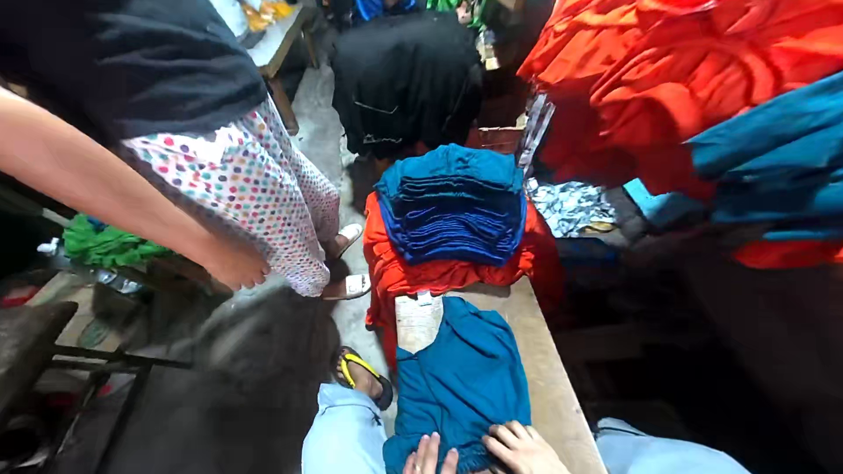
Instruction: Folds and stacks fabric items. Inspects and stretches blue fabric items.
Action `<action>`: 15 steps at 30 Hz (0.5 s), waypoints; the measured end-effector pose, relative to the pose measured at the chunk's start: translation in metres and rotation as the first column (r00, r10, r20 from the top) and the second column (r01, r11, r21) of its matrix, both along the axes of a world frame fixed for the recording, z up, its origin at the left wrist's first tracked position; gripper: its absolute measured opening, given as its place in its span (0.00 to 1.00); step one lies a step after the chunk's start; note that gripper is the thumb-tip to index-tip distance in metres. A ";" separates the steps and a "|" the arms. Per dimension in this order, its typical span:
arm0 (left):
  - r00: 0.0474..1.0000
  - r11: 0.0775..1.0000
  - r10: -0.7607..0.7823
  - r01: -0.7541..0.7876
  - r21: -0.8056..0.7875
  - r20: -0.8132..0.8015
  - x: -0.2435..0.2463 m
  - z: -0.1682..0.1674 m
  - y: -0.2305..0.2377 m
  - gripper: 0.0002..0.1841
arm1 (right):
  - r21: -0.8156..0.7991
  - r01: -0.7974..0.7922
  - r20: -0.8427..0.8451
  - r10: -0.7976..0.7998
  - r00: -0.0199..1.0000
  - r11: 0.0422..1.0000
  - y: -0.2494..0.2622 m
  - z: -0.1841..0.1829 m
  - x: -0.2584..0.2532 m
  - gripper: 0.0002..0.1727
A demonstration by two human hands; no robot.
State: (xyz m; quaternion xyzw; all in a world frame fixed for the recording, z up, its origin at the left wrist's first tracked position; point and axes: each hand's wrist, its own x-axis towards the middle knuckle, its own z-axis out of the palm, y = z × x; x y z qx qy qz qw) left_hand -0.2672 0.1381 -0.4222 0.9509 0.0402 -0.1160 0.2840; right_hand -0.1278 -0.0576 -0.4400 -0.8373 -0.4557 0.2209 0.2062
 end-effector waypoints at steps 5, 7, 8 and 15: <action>0.995 0.996 -0.015 0.006 0.090 0.098 0.016 -0.005 0.000 0.23 | -0.126 0.113 -0.046 -0.120 0.992 0.986 -0.025 0.018 0.019 0.14; 0.982 0.993 -0.094 0.080 0.091 0.163 0.025 -0.011 -0.005 0.23 | -0.293 0.179 -0.153 -0.231 0.961 0.939 -0.039 0.031 0.022 0.20; 0.975 0.989 -0.141 0.132 0.063 0.172 0.030 -0.011 -0.009 0.22 | -0.396 0.168 -0.226 -0.273 0.935 0.903 -0.043 0.041 0.024 0.23; 0.932 0.927 -0.360 0.353 -0.123 -0.035 0.053 0.013 -0.019 0.11 | 0.044 0.118 0.060 -0.121 0.991 0.992 -0.013 0.036 0.029 0.34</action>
